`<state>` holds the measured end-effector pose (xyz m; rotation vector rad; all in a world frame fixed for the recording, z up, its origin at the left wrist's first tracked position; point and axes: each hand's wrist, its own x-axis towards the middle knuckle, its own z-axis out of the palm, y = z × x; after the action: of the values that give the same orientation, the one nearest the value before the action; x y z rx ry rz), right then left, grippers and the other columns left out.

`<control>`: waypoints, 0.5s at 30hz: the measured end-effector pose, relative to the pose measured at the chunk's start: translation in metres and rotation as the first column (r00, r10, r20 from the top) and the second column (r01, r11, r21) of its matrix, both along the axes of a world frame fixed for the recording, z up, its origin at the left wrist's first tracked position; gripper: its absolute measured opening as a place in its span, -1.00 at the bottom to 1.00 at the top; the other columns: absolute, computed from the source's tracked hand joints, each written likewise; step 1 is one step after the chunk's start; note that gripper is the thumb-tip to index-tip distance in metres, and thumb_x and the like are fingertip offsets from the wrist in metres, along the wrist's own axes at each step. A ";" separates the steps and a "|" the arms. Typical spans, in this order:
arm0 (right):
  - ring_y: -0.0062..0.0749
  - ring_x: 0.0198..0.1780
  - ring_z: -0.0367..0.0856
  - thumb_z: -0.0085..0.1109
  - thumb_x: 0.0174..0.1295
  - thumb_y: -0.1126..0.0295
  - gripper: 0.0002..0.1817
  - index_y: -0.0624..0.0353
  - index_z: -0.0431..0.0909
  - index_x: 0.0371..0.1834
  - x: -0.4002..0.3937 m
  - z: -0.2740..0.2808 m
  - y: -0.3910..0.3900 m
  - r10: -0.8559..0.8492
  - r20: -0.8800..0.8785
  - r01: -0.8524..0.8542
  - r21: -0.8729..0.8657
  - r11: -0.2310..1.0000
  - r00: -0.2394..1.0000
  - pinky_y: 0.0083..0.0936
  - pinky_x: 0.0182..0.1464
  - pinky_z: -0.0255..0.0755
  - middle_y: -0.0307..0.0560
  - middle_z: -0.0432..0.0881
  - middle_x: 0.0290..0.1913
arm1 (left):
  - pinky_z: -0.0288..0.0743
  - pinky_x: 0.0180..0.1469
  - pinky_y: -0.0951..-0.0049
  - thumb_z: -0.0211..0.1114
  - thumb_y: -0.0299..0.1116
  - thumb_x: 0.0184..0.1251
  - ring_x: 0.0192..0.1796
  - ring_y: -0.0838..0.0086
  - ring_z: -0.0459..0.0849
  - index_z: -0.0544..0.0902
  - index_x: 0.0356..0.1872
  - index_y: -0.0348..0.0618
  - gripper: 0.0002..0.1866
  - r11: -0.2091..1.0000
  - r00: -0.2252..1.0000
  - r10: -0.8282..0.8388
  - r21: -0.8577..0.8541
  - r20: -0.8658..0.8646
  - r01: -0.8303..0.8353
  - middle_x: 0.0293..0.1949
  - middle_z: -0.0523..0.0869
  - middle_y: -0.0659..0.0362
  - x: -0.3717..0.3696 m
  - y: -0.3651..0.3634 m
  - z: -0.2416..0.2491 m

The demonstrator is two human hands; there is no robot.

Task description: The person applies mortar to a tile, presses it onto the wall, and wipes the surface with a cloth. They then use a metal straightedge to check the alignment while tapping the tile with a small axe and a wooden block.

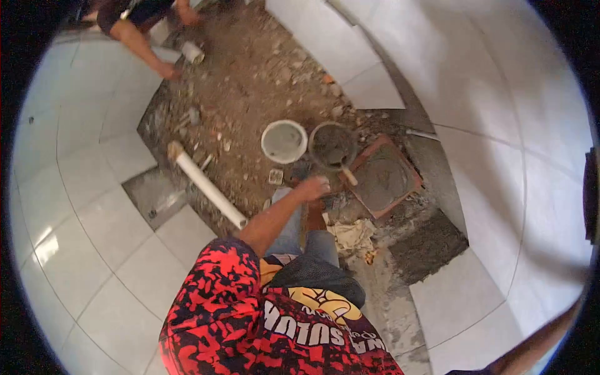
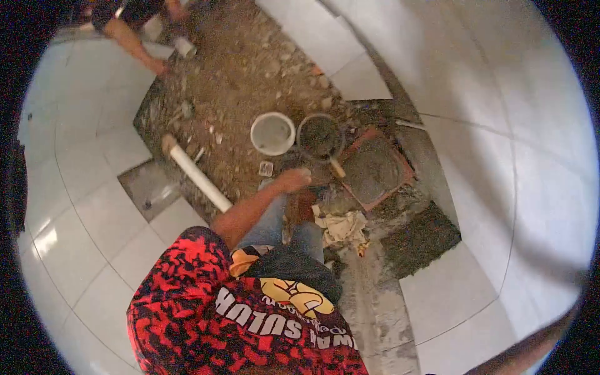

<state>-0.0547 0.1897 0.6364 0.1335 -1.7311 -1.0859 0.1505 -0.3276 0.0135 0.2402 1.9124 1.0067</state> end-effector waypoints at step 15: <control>0.03 0.41 0.02 -0.26 0.40 0.18 -0.45 0.35 0.11 0.32 0.010 -0.002 -0.022 -0.171 -0.025 0.166 0.423 0.891 0.985 -0.01 0.32 -0.08 0.21 0.11 0.37 | 0.37 0.10 0.19 0.06 -0.08 0.25 0.06 0.05 0.52 0.50 0.07 -0.13 -0.55 0.862 0.961 0.208 -0.431 -0.182 -0.268 -0.02 0.57 -0.12 -0.039 -0.132 -0.069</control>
<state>-0.0452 0.1679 0.6348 0.2656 -1.5132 -1.5871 0.1111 -0.4601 -0.0552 -0.2137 2.2760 0.6804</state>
